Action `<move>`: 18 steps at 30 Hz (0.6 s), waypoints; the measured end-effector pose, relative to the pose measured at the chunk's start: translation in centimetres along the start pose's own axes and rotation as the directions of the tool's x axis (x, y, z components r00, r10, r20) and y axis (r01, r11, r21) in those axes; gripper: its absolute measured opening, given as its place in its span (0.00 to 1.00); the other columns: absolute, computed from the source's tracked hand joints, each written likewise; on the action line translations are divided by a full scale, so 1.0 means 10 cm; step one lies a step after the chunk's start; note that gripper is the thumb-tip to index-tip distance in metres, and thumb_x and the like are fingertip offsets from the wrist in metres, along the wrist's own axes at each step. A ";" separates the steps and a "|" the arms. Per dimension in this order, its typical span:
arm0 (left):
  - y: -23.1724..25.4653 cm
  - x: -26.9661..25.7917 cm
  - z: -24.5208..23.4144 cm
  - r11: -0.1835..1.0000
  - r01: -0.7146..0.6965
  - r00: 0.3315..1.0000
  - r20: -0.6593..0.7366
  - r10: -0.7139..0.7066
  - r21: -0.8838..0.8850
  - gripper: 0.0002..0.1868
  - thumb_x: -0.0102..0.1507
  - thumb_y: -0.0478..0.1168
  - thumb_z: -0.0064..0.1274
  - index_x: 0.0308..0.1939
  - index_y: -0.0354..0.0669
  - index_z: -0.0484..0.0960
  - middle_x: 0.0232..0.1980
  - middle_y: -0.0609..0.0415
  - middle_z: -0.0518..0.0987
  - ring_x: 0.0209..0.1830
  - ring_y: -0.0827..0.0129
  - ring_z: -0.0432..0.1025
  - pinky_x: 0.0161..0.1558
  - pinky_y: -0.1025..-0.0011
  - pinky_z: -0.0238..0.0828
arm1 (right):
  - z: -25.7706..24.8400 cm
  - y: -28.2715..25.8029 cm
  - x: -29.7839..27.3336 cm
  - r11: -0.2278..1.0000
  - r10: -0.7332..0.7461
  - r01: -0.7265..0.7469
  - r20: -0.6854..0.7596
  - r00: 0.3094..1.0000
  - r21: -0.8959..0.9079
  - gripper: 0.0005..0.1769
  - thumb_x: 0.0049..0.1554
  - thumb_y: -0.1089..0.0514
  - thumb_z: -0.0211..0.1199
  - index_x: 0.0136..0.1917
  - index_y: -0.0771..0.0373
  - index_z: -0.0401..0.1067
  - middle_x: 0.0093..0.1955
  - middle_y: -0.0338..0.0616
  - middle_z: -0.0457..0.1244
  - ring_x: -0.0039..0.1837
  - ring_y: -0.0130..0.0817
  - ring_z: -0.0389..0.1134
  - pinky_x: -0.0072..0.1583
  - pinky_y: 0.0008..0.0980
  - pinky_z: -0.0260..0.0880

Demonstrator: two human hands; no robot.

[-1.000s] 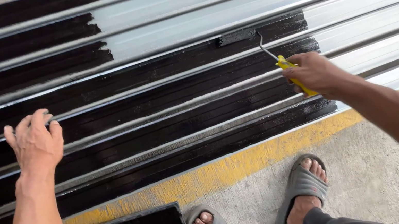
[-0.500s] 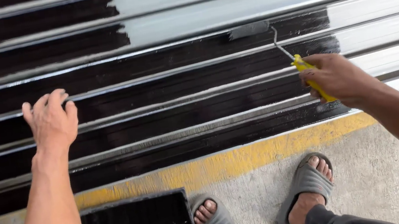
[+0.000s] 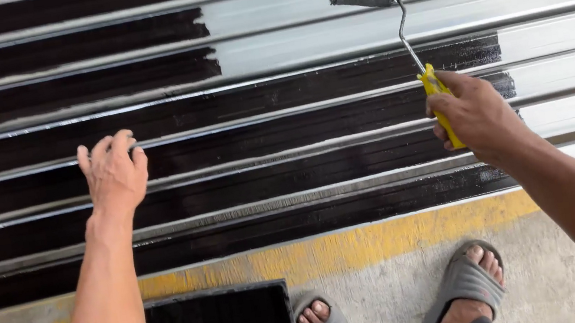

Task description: Painting corrugated metal beams using a small paint roller and black paint

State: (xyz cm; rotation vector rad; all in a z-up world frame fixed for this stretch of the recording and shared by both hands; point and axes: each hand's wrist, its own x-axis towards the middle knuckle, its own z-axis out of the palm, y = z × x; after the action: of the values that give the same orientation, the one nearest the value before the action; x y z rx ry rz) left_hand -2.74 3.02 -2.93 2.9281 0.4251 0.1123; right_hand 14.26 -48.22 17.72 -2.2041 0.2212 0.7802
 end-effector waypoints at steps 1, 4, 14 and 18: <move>0.01 0.00 -0.04 1.000 0.023 0.998 0.055 -0.023 -0.002 0.20 0.72 0.44 0.42 0.65 0.39 0.76 0.58 0.51 0.83 0.69 0.48 0.66 0.76 0.40 0.36 | 0.03 -0.03 0.04 0.991 0.009 -0.009 0.006 1.000 0.131 0.30 0.67 0.58 0.48 0.82 0.60 0.56 0.47 0.47 0.60 0.37 0.36 0.62 0.34 0.33 0.64; 0.02 -0.05 -0.05 0.999 0.025 0.998 0.054 -0.023 -0.038 0.20 0.72 0.43 0.41 0.64 0.39 0.75 0.59 0.48 0.83 0.71 0.47 0.65 0.76 0.41 0.34 | 0.07 -0.10 -0.25 0.999 -0.010 0.011 0.017 1.000 -0.034 0.22 0.66 0.60 0.50 0.72 0.66 0.67 0.36 0.54 0.62 0.34 0.42 0.63 0.33 0.38 0.67; -0.22 -0.09 0.28 0.997 0.067 0.998 -0.010 -0.067 -0.037 0.19 0.75 0.47 0.43 0.67 0.47 0.75 0.60 0.53 0.84 0.74 0.53 0.67 0.76 0.43 0.33 | 0.73 0.25 -0.19 0.978 0.108 -0.138 0.182 0.977 0.159 0.31 0.65 0.59 0.49 0.79 0.71 0.55 0.49 0.66 0.62 0.40 0.44 0.68 0.38 0.44 0.76; -0.18 -0.07 0.27 0.996 0.077 0.997 -0.007 -0.077 -0.042 0.19 0.74 0.46 0.42 0.67 0.47 0.75 0.59 0.53 0.84 0.74 0.53 0.67 0.76 0.43 0.33 | 0.80 0.20 0.02 0.973 0.083 -0.127 0.222 0.972 0.192 0.33 0.64 0.61 0.52 0.79 0.72 0.52 0.55 0.71 0.61 0.41 0.43 0.69 0.37 0.40 0.74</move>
State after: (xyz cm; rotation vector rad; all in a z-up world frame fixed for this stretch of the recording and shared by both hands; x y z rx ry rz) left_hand -3.65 4.08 -5.95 2.8672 0.5300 0.1219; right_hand 9.92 -43.84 12.24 -1.9113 0.3009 0.9991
